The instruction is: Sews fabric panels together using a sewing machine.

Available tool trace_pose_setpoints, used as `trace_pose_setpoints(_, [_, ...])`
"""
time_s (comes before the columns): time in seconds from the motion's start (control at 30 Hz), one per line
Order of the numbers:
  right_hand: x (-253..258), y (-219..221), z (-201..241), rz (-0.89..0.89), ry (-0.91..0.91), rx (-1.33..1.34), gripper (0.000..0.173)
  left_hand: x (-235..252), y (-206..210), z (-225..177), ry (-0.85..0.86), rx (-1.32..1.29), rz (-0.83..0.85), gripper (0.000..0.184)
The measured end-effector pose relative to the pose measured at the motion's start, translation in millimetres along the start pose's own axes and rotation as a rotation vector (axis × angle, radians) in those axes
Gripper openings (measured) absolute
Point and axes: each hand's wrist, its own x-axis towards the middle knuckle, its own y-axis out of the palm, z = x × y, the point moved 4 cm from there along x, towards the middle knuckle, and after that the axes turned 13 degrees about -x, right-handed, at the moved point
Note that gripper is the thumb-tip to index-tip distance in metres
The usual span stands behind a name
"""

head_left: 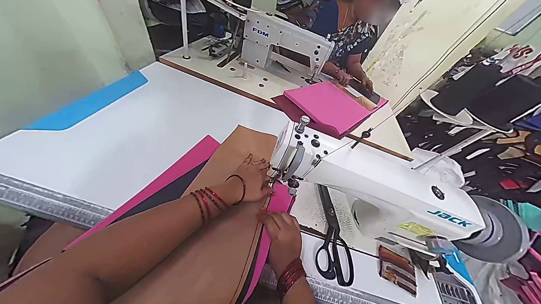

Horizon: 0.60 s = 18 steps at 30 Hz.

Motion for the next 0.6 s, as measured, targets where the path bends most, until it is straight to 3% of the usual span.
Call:
trace_pose_setpoints(0.2, [-20.6, -8.3, 12.2, 0.034, -0.063, -0.115, 0.04, -26.5, 13.3, -0.2, 0.103, -0.044, -0.071, 0.054])
trace_pose_setpoints(0.33, [-67.7, -21.3, 39.1, -0.023, -0.133, -0.065, 0.064, -71.3, 34.6, 0.4, 0.2, -0.094, -0.058, 0.054])
trace_pose_setpoints(0.47, [-78.9, -21.7, 60.5, -0.149, -0.078, -0.209, 0.03, -97.8, 52.4, -2.8, 0.27, 0.004, -0.103, 0.046])
trace_pose_setpoints(0.6, [-63.3, -29.0, 61.3, -0.203, -0.047, -0.27, 0.029, -96.7, 47.4, -19.8, 0.154, 0.114, 0.039, 0.048])
